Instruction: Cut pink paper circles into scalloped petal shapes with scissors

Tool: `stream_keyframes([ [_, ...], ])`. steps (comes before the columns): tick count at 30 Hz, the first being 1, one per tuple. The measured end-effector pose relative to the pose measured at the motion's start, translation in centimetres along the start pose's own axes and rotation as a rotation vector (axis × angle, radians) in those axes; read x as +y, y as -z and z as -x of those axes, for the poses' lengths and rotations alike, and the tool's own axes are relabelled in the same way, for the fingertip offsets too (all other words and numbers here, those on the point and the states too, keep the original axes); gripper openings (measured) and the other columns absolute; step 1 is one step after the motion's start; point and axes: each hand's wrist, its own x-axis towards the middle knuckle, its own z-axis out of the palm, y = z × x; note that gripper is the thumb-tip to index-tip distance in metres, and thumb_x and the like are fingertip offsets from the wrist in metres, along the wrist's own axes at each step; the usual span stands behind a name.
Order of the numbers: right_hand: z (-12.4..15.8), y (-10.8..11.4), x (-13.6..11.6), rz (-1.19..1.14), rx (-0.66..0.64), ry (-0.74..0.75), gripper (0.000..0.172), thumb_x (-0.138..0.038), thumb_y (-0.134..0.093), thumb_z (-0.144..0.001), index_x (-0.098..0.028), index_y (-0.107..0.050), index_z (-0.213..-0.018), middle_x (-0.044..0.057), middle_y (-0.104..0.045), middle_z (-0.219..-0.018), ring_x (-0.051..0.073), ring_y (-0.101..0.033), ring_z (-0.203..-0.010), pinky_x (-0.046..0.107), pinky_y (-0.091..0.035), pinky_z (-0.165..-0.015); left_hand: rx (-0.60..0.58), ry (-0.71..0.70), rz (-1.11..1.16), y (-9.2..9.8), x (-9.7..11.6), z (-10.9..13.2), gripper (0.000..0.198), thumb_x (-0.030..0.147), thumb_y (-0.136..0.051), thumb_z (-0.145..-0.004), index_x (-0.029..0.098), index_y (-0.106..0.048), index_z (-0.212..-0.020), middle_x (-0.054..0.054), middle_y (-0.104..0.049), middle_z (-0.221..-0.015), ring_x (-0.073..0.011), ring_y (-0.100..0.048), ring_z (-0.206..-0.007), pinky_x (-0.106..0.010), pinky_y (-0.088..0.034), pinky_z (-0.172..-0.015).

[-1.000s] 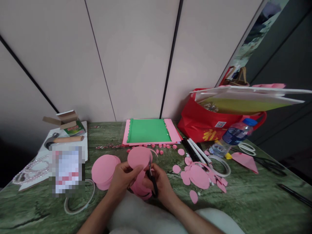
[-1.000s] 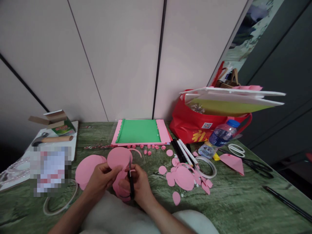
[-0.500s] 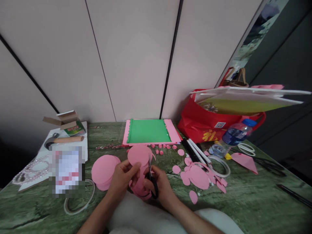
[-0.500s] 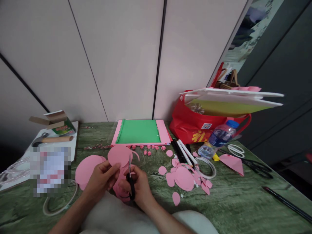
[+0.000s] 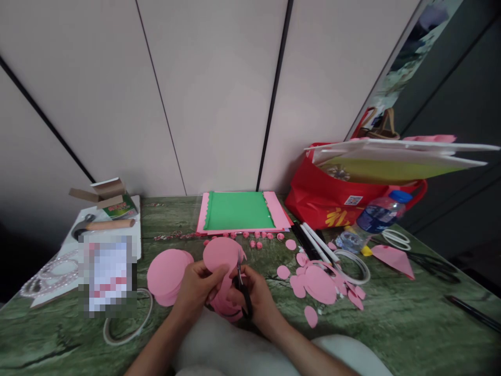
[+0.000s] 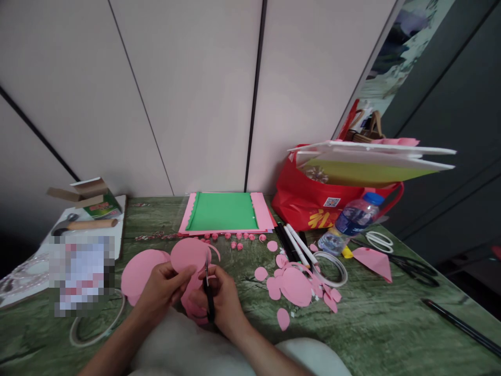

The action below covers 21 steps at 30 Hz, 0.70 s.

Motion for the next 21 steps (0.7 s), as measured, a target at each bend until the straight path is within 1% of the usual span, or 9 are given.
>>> stream_keyframes([
  [6,-0.01,-0.02,-0.07,0.019,-0.011,-0.020,0.034,-0.027,-0.075,-0.055,-0.020,-0.048,-0.075,-0.010,-0.049,-0.046,0.006,-0.037,-0.039,0.019,-0.030,-0.041,-0.015,0.005,0.018,0.12,-0.29,-0.21,0.038,0.040,-0.071,-0.060,0.015,-0.047,-0.043,0.008,-0.038,-0.031,-0.0032,-0.027,-0.028,-0.018,-0.015,-0.031],
  [10,-0.03,-0.01,0.18,0.023,-0.011,0.001,0.034,-0.031,-0.075,-0.055,-0.020,-0.049,-0.074,-0.010,-0.048,-0.044,0.007,-0.039,-0.037,0.019,-0.031,-0.039,-0.004,0.010,0.044,0.07,-0.22,-0.18,0.037,0.041,-0.071,-0.058,0.015,-0.048,-0.044,0.007,-0.039,-0.032,-0.0028,-0.027,-0.029,-0.018,-0.015,-0.031],
  [16,-0.07,0.33,0.69,0.040,-0.035,0.002,0.035,-0.034,-0.075,-0.057,-0.019,-0.049,-0.076,-0.010,-0.049,-0.045,0.006,-0.040,-0.035,0.018,-0.030,-0.038,0.013,0.017,0.086,-0.16,0.26,0.05,0.037,0.041,-0.073,-0.056,0.015,-0.047,-0.046,0.009,-0.036,-0.034,-0.0023,-0.024,-0.031,-0.017,-0.014,-0.032],
  [21,-0.04,0.39,0.61,0.065,-0.035,0.010,0.035,-0.035,-0.076,-0.057,-0.019,-0.050,-0.074,-0.008,-0.051,-0.047,0.007,-0.044,-0.037,0.018,-0.032,-0.038,0.015,0.004,0.072,-0.16,0.29,0.05,0.038,0.042,-0.072,-0.056,0.016,-0.047,-0.046,0.009,-0.036,-0.033,-0.0026,-0.024,-0.031,-0.018,-0.014,-0.033],
])
